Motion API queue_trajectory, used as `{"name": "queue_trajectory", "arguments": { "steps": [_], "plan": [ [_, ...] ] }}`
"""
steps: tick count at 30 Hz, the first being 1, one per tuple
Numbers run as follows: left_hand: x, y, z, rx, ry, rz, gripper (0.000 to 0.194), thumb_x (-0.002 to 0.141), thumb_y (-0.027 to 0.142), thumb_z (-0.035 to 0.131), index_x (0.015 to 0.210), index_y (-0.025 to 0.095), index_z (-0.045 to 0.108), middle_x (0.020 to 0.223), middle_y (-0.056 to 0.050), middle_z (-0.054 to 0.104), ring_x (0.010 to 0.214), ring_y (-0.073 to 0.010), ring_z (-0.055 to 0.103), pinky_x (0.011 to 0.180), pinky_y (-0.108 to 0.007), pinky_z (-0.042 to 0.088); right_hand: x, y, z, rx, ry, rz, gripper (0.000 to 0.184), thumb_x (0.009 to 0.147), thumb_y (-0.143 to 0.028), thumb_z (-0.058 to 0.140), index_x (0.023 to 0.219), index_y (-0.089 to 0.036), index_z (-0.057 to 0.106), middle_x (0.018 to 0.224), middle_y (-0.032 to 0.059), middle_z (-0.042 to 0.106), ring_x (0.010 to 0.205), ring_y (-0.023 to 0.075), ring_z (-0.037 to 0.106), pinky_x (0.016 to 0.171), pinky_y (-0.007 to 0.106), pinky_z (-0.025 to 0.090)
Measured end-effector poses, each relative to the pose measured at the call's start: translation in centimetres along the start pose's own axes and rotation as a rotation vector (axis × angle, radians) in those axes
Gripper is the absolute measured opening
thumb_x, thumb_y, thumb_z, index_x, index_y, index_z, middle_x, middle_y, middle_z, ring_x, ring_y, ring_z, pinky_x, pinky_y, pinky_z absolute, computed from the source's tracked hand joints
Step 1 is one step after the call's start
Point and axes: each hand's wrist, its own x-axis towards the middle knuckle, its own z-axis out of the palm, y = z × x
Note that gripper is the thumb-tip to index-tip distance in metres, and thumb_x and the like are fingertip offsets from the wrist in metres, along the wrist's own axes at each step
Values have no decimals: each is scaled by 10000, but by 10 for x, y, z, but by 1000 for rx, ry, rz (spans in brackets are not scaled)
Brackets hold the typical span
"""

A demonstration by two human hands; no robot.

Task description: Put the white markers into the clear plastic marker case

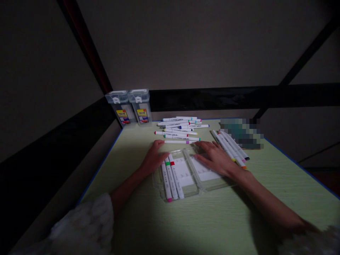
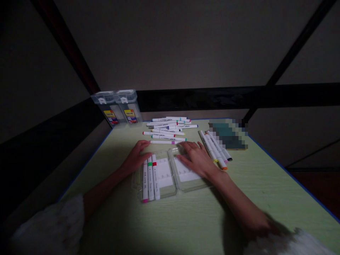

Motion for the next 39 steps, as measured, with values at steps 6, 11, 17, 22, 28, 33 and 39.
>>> {"name": "queue_trajectory", "arguments": {
  "steps": [6,11,17,22,28,33,39],
  "plan": [
    [2,-4,0,-35,46,29,311,653,173,521,937,197,395,1150,-80,498,1091,-202,485,933,-412,364,-1,-2,-2,17,-4,-23,455,841,-436,365,1208,-169,393,1191,114,518,1113,248,456,953,473,315],
    [3,-6,0,-102,75,51,284,647,140,507,911,183,412,1113,-89,520,1029,-193,527,898,-397,392,-1,-3,-2,24,7,-25,453,843,-415,374,1212,-155,399,1184,125,523,1096,255,471,948,470,330],
    [5,-9,1,-175,85,24,255,639,114,488,878,174,420,1110,-97,525,997,-195,557,847,-367,432,-1,-3,-1,58,17,-58,463,841,-387,387,1219,-120,400,1169,145,527,1093,261,471,967,467,312],
    [4,-8,1,-176,66,27,248,648,91,458,881,169,426,1147,-114,508,981,-194,574,839,-362,440,-1,-3,-1,120,29,-29,451,832,-368,408,1202,-111,417,1120,144,547,1048,250,492,903,416,386],
    [1,-3,1,-122,74,31,217,637,61,450,827,164,476,1155,-100,545,982,-189,576,835,-360,445,-1,-8,-1,122,44,-4,436,825,-357,415,1176,-100,438,1087,157,554,1032,261,500,891,411,381],
    [0,0,-1,-10,61,46,145,657,70,423,660,149,544,1174,-87,557,989,-196,572,855,-360,436,-1,-6,0,130,61,2,415,821,-358,421,1160,-121,444,1078,138,554,1005,264,505,877,403,396],
    [0,1,-2,-54,68,20,160,669,94,403,625,148,547,1151,-77,578,968,-198,588,869,-369,432,-2,-4,3,111,72,-11,448,822,-367,419,1189,-111,416,1128,151,528,1029,273,490,891,424,389]
  ]
}}
